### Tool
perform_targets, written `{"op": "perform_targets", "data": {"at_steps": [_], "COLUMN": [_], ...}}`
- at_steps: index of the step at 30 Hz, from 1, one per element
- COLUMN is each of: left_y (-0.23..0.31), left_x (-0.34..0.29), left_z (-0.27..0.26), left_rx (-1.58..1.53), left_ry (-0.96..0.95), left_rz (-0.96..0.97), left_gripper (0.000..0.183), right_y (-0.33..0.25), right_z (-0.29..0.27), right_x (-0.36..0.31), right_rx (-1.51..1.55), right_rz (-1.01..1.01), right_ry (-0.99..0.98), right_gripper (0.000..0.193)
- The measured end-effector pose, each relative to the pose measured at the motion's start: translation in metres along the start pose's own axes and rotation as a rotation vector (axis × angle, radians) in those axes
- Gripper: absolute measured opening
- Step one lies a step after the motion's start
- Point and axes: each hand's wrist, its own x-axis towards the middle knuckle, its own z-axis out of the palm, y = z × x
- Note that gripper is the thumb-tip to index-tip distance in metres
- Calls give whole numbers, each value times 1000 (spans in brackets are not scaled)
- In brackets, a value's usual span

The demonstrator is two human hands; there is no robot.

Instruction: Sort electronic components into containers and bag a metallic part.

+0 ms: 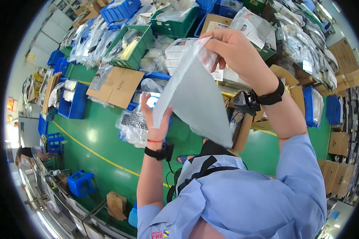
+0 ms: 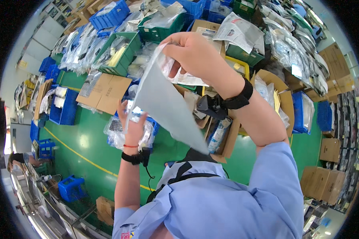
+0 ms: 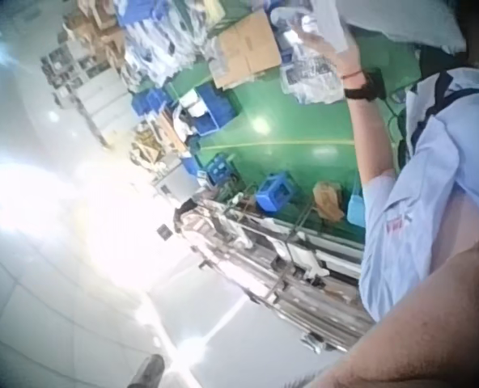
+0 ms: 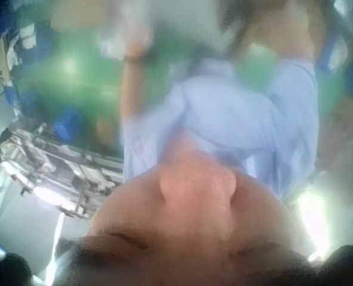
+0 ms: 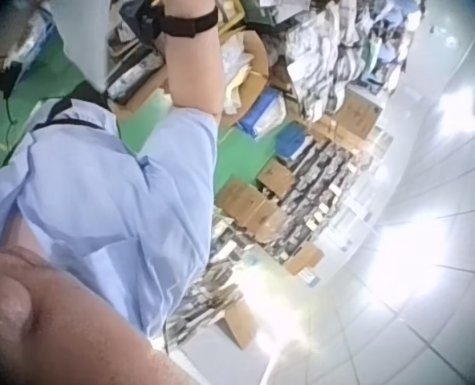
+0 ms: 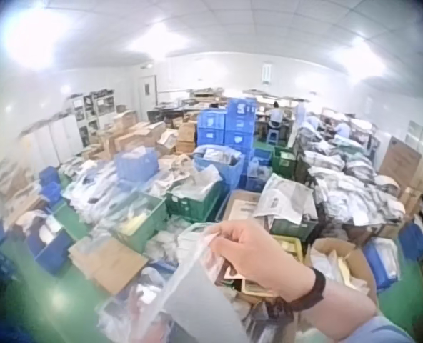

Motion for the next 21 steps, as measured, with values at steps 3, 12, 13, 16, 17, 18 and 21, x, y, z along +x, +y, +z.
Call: {"op": "perform_targets", "data": {"at_steps": [3,12,13,16,17,18,21], "left_y": [-2,-27,-34,-48,-53,-62,-111], "left_x": [58,119,121,124,124,122,96], "left_z": [33,114,119,130,132,131,103], "left_rx": [-354,-555,-542,-517,-509,-481,-314], "left_ry": [-51,-313,-322,-254,-217,-164,-82], "left_rz": [16,-820,-869,-910,-905,-907,-783], "left_gripper": [29,30,29,28,28,27,25], "right_y": [39,240,257,302,317,336,449], "right_z": [-59,-191,-189,-182,-181,-182,-169], "right_x": [21,70,72,77,80,80,64], "right_rx": [88,-62,-6,180,283,383,558], "right_rz": [166,340,365,480,494,509,559], "right_ry": [-43,-197,-181,-81,-31,26,268], "right_gripper": [21,25,24,25,25,25,21]}}
